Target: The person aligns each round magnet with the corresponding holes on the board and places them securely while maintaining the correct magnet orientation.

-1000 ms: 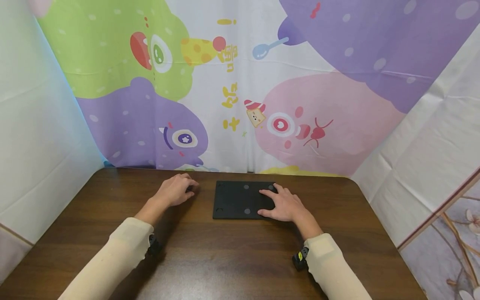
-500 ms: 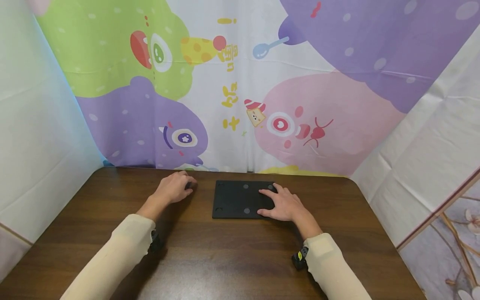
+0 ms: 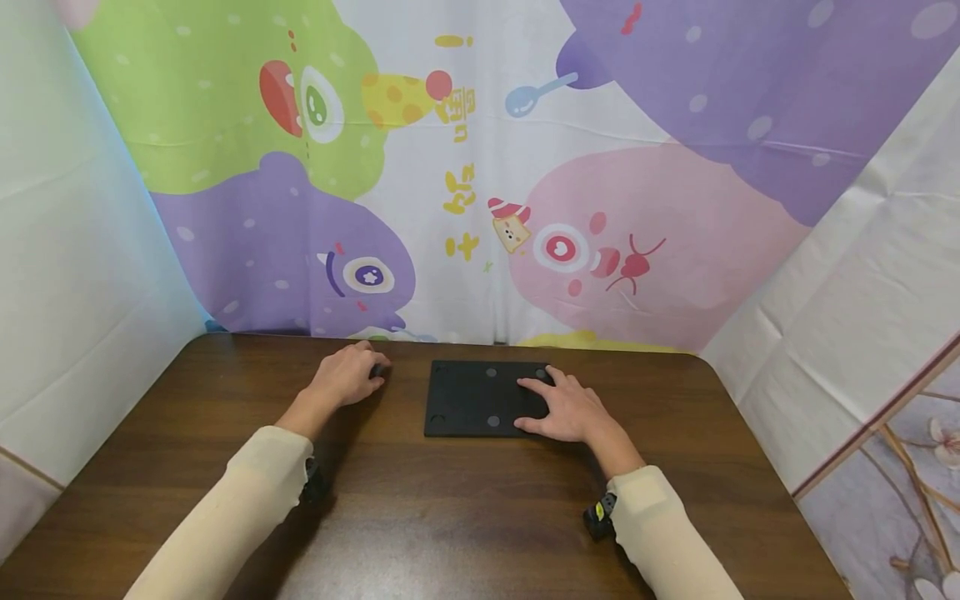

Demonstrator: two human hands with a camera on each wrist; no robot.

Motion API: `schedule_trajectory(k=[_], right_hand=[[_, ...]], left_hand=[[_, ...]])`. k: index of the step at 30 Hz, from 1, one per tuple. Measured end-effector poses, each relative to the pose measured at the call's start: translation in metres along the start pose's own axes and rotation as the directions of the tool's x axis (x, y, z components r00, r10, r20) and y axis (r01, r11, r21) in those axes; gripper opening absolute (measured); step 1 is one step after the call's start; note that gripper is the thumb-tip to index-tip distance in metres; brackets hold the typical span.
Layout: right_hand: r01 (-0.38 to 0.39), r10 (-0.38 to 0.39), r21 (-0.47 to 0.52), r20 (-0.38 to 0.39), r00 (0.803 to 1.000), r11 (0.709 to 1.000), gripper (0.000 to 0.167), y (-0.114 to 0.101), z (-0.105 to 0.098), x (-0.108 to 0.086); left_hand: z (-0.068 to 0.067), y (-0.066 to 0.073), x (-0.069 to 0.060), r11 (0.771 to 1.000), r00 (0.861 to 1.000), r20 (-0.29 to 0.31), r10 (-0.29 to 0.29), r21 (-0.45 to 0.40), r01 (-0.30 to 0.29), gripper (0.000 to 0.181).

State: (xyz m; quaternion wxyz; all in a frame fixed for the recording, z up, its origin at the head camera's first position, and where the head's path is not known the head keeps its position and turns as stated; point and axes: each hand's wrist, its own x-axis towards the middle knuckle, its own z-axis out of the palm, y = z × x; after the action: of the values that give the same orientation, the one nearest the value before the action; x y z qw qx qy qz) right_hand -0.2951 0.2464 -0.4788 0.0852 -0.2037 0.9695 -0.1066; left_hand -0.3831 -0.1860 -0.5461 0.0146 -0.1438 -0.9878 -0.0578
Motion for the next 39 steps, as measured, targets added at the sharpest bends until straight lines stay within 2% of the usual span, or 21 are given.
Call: schedule_trajectory(k=[9, 28, 39], right_hand=[[0.003, -0.003, -0.001, -0.002, 1.000, 1.000, 0.082, 0.000, 0.000, 0.000], [0.001, -0.001, 0.002, -0.006, 1.000, 1.000, 0.082, -0.001, 0.000, -0.001], [-0.002, 0.002, 0.012, -0.009, 1.000, 1.000, 0.082, 0.000, 0.001, -0.001]], left_hand=[[0.010, -0.008, 0.010, 1.000, 1.000, 0.025, -0.012, 0.012, 0.011, 0.039], [0.008, -0.008, 0.011, 1.000, 1.000, -0.019, 0.004, -0.014, -0.004, 0.028], [0.008, -0.008, 0.011, 0.998, 0.999, -0.035, -0.030, -0.057, 0.028, 0.020]])
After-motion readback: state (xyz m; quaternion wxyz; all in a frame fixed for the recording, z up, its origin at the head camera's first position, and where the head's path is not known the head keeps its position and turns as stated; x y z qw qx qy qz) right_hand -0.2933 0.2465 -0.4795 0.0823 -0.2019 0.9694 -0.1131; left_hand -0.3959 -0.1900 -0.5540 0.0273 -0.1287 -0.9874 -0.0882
